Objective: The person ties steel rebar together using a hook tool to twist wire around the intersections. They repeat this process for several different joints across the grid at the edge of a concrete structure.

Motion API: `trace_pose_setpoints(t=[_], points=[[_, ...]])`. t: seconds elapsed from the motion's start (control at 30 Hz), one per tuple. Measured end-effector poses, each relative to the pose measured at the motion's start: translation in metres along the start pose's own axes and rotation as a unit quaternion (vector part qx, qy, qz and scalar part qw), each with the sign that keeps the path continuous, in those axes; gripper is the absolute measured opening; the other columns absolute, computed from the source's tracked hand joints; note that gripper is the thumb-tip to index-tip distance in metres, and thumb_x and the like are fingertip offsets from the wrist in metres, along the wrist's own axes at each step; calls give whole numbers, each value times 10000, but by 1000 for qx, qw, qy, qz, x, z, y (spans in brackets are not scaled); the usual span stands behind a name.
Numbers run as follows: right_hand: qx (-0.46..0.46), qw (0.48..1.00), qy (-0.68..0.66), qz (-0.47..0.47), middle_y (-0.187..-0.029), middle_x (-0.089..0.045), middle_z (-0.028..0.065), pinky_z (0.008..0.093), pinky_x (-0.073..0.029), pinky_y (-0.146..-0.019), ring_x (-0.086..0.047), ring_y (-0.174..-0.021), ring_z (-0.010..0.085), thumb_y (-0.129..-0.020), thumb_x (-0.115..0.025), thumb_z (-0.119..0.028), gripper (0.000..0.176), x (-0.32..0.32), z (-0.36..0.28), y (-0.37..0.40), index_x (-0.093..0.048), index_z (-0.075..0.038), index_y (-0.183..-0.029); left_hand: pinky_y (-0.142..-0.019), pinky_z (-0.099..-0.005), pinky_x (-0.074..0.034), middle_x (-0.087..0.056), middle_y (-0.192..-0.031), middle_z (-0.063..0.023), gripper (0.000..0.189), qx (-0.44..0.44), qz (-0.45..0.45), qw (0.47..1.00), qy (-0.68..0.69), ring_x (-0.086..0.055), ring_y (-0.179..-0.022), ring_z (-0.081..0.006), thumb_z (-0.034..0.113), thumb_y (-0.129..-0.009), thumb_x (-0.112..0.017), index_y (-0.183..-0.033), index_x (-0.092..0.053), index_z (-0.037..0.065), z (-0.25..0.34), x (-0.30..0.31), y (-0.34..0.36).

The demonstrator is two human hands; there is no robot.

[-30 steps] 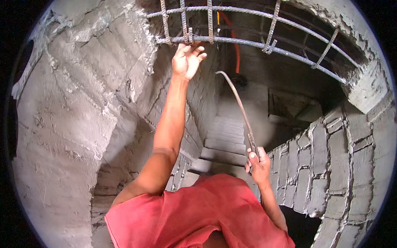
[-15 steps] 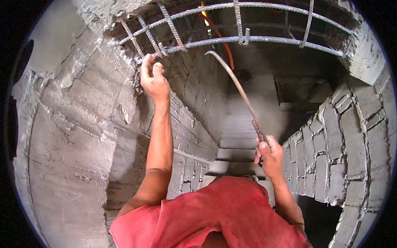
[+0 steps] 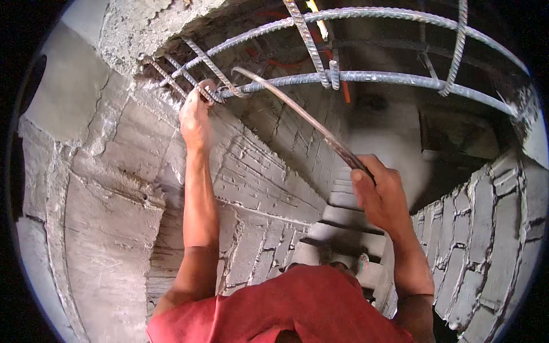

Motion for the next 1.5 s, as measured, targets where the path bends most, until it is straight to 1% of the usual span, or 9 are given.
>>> trace_pose_setpoints(t=[0.27,0.33,0.4,0.5,0.73,0.93,1.23,1.3,1.5], points=[[8,994,94,-48,-637,-546,83,322,-450,-537,-570,-536,173,-1010,-532,-266,289,24,-28,-38,-614,11,-1020,-961,-350,-385,-616,-1218,-133,650,-16,50,992,114,-544,-1128,-203,527,-989,-456,-1257,-585,-51,-2,-6,2],[24,991,116,-56,-641,-546,105,338,-456,-547,-583,-535,204,-1005,-536,-254,277,30,-38,-44,-612,13,-1016,-1005,-372,-381,-597,-1263,-151,622,-20,53,989,140,-530,-1171,-215,498,-1009,-450,-1253,-583,-58,-9,-7,0],[19,983,160,-88,-697,-570,155,378,-470,-580,-613,-596,316,-980,-559,-211,221,34,-46,-49,-611,3,-1003,-850,-305,-411,-634,-1010,-65,579,-76,58,994,62,-554,-941,-133,455,-1033,-439,-1263,-583,-56,-11,-6,-4],[124,959,245,-67,-776,-606,183,420,-476,-600,-625,-697,388,-953,-582,-163,157,33,-50,-56,-611,-21,-1014,-1011,-346,-416,-641,-1205,-140,523,11,23,995,93,-582,-1125,-209,382,-1063,-386,-1238,-609,-57,-8,1,-8],[172,929,326,14,-843,-640,182,471,-502,-637,-636,-782,409,-937,-605,-150,202,10,-21,-52,-591,-49,-1112,-1059,-357,-376,-642,-1232,-135,485,92,-45,975,196,-550,-1189,-207,367,-1059,-426,-1234,-606,-48,3,4,-12],[170,932,314,64,-877,-660,185,449,-521,-634,-654,-778,398,-948,-609,-178,234,-13,-2,-36,-596,-44,-1139,-1097,-350,-316,-634,-1262,-102,416,26,-58,989,131,-521,-1219,-178,330,-1029,-507,-1233,-618,-15,3,3,-16],[108,966,216,87,-746,-612,192,437,-487,-602,-642,-692,368,-963,-589,-190,194,-50,10,-20,-586,-24,-1063,-1016,-303,-369,-644,-1190,-5,444,74,-113,984,117,-543,-1108,-124,349,-968,-595,-1259,-643,18,-10,8,-34],[-34,993,105,43,-670,-548,164,424,-463,-573,-593,-587,306,-971,-563,-218,202,-75,29,-16,-551,-17,-977,-1010,-304,-373,-642,-1178,14,426,40,-110,984,136,-538,-1089,-110,331,-964,-609,-1266,-640,33,-8,4,-31],[-93,972,-217,11,-626,-496,17,291,-418,-475,-491,-502,112,-1000,-517,-228,206,-134,57,-3,-528,-28,-949,-1017,-283,-330,-643,-1141,16,375,80,-108,974,183,-525,-1106,-108,240,-954,-630,-1258,-627,20,-10,7,-30]])
Point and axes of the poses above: each hand's wrist, its own y-axis away from the middle knuckle, its own x-axis out of the back of the hand, z = x × y, the point moved 2 cm from there along -y, towards the middle knuckle
